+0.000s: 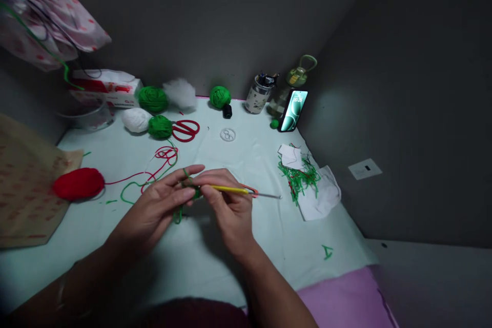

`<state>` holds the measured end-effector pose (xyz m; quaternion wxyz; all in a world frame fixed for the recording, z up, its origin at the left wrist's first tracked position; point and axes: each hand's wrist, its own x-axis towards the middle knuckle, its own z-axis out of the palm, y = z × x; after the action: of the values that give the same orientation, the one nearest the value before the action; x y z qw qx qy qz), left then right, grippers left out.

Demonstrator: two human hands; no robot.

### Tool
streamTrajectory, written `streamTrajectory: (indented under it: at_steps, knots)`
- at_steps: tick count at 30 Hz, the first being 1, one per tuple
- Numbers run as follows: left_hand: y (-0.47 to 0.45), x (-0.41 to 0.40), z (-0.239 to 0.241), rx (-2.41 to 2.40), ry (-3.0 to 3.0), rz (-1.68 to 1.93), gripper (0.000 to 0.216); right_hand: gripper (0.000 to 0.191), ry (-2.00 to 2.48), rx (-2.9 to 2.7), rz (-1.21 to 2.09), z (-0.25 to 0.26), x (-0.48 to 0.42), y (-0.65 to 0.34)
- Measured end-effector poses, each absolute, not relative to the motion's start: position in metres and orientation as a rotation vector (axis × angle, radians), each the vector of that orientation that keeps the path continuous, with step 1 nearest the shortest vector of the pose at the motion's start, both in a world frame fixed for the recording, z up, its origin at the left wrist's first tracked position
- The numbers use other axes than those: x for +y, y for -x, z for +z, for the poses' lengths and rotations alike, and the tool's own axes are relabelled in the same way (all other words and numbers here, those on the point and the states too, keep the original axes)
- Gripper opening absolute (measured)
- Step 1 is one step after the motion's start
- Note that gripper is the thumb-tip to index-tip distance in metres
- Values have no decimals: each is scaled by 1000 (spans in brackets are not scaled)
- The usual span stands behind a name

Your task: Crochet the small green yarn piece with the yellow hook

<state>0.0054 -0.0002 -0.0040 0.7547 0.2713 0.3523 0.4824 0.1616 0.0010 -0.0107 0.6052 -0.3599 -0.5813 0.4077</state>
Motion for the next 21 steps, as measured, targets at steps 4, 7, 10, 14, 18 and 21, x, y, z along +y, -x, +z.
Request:
streamTrajectory:
  at_steps: [4,7,10,14,18,21]
  knots:
    - [-5,-2,-7,733,-694,1013,33,16,865,-1187,1085,-14,1,-162]
    - [-3,-1,-7,773,-717,1011,35,17,818,-1054,1232,-13,3,-164]
    - [0,0,-7,821,-706,1006,35,21,788,-1032,1273,-9,4,-165]
    - [2,-1,-5,902,-793,1022,34,22,850,-1171,1136,-7,-1,-165]
    - [0,-3,-5,1002,-905,1104,36,26,896,-1634,571,-11,-12,-163]
    - [-4,-4,-7,860,-733,1077,48,32,921,-1876,69,-14,-16,-161]
